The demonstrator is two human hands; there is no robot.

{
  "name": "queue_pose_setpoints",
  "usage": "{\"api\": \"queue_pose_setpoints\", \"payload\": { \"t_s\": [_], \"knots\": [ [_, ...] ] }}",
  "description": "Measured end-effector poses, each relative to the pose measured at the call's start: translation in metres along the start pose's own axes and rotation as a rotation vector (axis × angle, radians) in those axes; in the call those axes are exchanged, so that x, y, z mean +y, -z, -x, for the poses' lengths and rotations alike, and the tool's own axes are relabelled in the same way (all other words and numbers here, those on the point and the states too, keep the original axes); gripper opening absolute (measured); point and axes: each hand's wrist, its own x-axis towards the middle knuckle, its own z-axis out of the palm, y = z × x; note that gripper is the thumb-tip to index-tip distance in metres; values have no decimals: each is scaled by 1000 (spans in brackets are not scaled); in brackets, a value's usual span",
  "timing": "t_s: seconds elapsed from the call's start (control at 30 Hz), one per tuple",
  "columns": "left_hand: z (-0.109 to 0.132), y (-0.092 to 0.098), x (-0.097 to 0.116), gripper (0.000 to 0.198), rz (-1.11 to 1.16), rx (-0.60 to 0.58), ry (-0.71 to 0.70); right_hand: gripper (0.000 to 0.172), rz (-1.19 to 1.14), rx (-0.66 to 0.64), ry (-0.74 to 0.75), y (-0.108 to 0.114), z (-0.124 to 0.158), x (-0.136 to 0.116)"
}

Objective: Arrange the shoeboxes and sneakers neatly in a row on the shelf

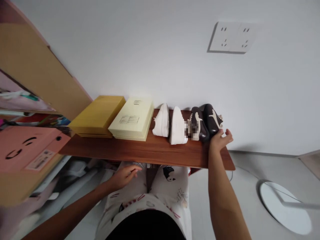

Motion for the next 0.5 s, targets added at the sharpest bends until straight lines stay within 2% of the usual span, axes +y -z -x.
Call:
{"api": "queue_pose_setpoints", "payload": {
  "t_s": [0.13,0.27,0.4,0.5],
  "knots": [
    [33,47,-36,30,-6,152,153,34,-70,123,-173,15,6,2],
    [54,81,-64,30,3,365,205,30,-189,74,-303,43,47,4],
    [60,97,-73,33,58,497,209,28,-249,67,-246,72,108,-13],
    [61,97,-70,36,78,567,180,25,-315,36,-219,82,152,-48]
  ]
}}
